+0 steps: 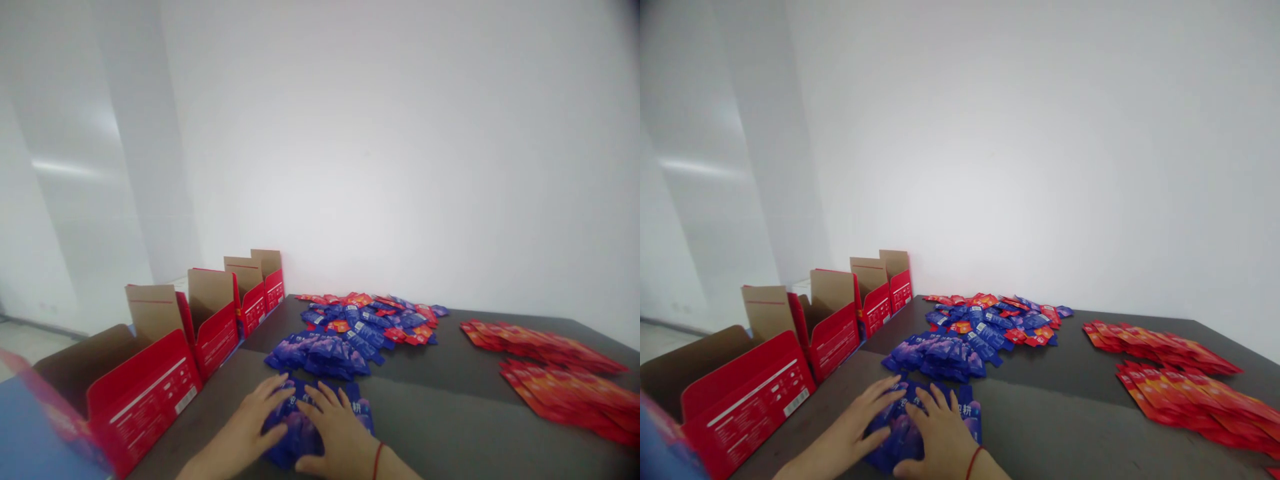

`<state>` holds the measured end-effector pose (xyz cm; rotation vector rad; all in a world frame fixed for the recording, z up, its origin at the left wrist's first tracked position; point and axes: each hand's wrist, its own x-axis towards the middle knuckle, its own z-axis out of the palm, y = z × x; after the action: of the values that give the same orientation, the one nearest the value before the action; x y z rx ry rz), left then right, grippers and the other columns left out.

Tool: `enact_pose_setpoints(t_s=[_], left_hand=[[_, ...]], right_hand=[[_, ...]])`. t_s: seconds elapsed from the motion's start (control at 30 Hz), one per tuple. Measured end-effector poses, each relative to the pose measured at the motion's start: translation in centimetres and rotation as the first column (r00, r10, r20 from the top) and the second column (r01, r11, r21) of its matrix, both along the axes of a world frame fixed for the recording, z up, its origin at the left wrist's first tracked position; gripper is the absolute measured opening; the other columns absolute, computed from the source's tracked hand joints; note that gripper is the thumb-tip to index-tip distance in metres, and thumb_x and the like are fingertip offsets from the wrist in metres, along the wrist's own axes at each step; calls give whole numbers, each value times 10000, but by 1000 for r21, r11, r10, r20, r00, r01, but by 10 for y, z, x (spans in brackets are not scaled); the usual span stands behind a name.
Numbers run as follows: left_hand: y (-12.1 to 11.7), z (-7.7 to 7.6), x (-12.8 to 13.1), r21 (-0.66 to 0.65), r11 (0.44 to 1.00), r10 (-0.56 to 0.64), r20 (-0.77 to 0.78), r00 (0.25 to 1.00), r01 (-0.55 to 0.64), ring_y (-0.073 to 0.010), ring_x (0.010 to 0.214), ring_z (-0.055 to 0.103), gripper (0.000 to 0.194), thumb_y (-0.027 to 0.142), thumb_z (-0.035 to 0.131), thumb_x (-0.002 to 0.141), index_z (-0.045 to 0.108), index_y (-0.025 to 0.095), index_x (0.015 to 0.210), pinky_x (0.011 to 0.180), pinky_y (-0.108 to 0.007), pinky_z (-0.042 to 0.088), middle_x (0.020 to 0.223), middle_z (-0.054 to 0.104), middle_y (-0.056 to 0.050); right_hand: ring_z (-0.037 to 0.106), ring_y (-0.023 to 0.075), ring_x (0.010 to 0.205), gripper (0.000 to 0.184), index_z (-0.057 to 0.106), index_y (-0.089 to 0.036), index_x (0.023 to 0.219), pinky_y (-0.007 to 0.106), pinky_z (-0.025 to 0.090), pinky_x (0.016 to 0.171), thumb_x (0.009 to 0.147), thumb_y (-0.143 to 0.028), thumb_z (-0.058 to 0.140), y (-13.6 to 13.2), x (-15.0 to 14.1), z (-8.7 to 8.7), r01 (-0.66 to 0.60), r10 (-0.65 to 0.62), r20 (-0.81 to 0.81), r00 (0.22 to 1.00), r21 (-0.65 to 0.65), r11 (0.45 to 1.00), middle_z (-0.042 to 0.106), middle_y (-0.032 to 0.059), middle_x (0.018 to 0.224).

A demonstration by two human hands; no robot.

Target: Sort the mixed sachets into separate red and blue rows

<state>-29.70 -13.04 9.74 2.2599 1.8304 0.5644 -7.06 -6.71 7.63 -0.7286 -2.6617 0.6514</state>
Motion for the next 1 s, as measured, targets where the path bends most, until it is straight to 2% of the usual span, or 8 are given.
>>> enact_pose_setpoints(t_s=[0.13, 0.37, 0.47, 0.53, 0.67, 0.83, 0.93, 1.0], left_hand=[[0, -7, 13, -155, 988, -41, -158, 987, 16, -313, 1407, 136, 872, 435, 769, 613, 366, 410, 1386, 1124, -518, 102, 1533, 228, 6], [8, -10, 14, -130, 990, 35, -194, 980, -61, -284, 1409, 149, 833, 378, 746, 647, 370, 391, 1390, 1131, -487, 131, 1527, 239, 6], [4, -3, 16, -150, 986, 33, -211, 977, -66, -296, 1403, 172, 782, 419, 728, 670, 397, 388, 1377, 1130, -510, 124, 1514, 274, -6], [2, 5, 17, -150, 987, 23, -228, 973, -58, -319, 1394, 196, 723, 476, 696, 699, 428, 375, 1363, 1121, -550, 110, 1503, 301, -29], [8, 32, 19, -203, 979, -67, -243, 968, 16, -324, 1357, 293, 728, 443, 706, 670, 465, 328, 1347, 1115, -507, 194, 1473, 369, -52], [42, 72, 35, -450, 885, -234, -206, 950, 121, -275, 1034, 605, 576, 486, 733, 582, 645, 324, 1128, 883, -340, 476, 1166, 646, 12], [71, 84, 58, -339, 929, -234, -234, 944, 146, -257, 1007, 611, 432, 428, 684, 664, 663, 310, 1079, 858, -321, 469, 1100, 668, 14], [90, 83, 76, -229, 952, -257, -236, 937, 203, -242, 1018, 606, 388, 379, 636, 721, 650, 293, 1100, 865, -307, 457, 1102, 668, 5]], right_hand=[[193, 384, 1381, 787, 342, -330, 1412, 689, 51, 1052, 737, -675, 555, 1, 2, -6, -31, 31, 6, 999, -22, 999, 309, 92, 1510], [264, 371, 1356, 747, 373, -326, 1393, 681, 86, 1055, 748, -654, 560, -2, -8, -5, -5, 6, -56, 998, 12, 1000, 356, 92, 1485], [320, 323, 1337, 698, 388, -334, 1381, 603, 175, 1078, 768, -614, 570, 6, 0, -4, -23, 28, -111, 993, 41, 999, 387, 66, 1470], [368, 264, 1313, 575, 438, -308, 1351, 488, 239, 1091, 827, -514, 552, 24, 14, 0, 46, -31, -155, 987, 99, 994, 433, 51, 1439], [446, 205, 1252, 411, 544, -214, 1267, 338, 321, 1050, 860, -245, 494, 89, 56, 8, 381, -387, -13, 922, 204, 902, 524, 70, 1353], [415, 294, 1280, 574, 505, -127, 1304, 437, 318, 1047, 741, -193, 600, 155, 83, 2, 496, -538, 138, 832, 250, 831, 460, 176, 1394], [337, 356, 1322, 785, 401, -167, 1384, 559, 262, 1053, 680, -333, 707, 173, 74, -6, 491, -550, 206, 809, 277, 826, 346, 181, 1472], [365, 381, 1295, 807, 391, -177, 1386, 608, 280, 1020, 682, -381, 729, 181, 65, -9, 500, -570, 238, 786, 299, 813, 379, 190, 1447]])
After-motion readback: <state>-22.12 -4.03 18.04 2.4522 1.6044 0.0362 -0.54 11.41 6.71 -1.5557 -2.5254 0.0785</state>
